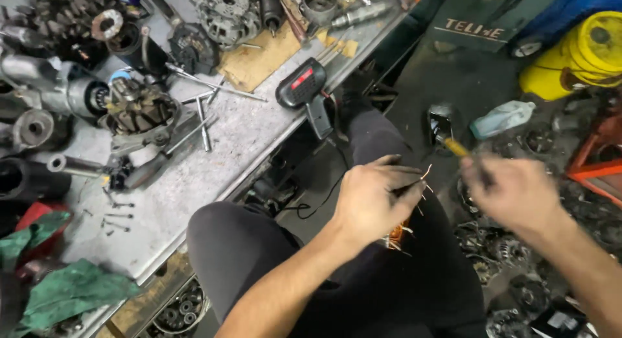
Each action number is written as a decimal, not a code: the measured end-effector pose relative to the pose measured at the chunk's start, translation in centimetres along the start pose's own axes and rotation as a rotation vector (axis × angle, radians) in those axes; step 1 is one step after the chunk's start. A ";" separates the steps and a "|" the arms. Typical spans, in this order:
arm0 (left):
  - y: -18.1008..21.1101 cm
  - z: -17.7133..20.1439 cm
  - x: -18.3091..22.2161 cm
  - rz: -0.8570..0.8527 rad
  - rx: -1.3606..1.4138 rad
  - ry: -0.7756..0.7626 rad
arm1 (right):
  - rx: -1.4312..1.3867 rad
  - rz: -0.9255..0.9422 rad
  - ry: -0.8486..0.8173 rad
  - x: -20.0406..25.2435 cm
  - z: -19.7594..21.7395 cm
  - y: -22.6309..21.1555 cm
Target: Repairing a stator component of an alternator by working on the copper windings with a small tool.
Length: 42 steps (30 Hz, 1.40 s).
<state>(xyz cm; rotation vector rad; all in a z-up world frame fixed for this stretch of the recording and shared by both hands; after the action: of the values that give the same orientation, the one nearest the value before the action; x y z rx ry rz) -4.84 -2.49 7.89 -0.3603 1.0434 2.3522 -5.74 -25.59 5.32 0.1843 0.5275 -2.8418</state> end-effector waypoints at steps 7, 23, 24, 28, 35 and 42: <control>-3.2 1.8 -0.8 0.154 0.458 0.006 | -0.080 0.220 0.072 -4.0 -1.0 -0.9; -8.3 -0.2 0.2 0.320 0.711 -0.033 | -0.132 0.342 -0.103 -8.0 -4.4 -1.3; -8.7 -0.3 0.2 0.360 0.702 -0.037 | -0.095 0.303 -0.166 -8.3 -5.2 -1.0; -8.8 0.2 0.1 0.377 0.712 -0.035 | -0.120 0.311 -0.060 -9.0 -4.3 -0.9; -10.6 -0.6 0.7 0.350 0.774 -0.010 | 0.074 0.477 -0.039 -10.4 -5.6 0.0; -11.5 -0.7 1.0 0.411 0.803 0.010 | -0.010 0.591 0.006 -10.6 -5.5 -2.7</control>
<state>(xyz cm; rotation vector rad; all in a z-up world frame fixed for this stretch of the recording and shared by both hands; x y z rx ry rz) 0.97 3.74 0.03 0.1657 2.0897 2.0105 4.16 -18.84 2.87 0.2919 0.4036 -2.2632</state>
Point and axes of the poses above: each hand's wrist, its own x-axis away from the middle knuckle, its own z-axis out of the back of the hand, y = z × x, the point moved 4 cm from there along -x, towards the middle knuckle, and after that the axes turned 15 degrees about -x, right-handed, at the moved point
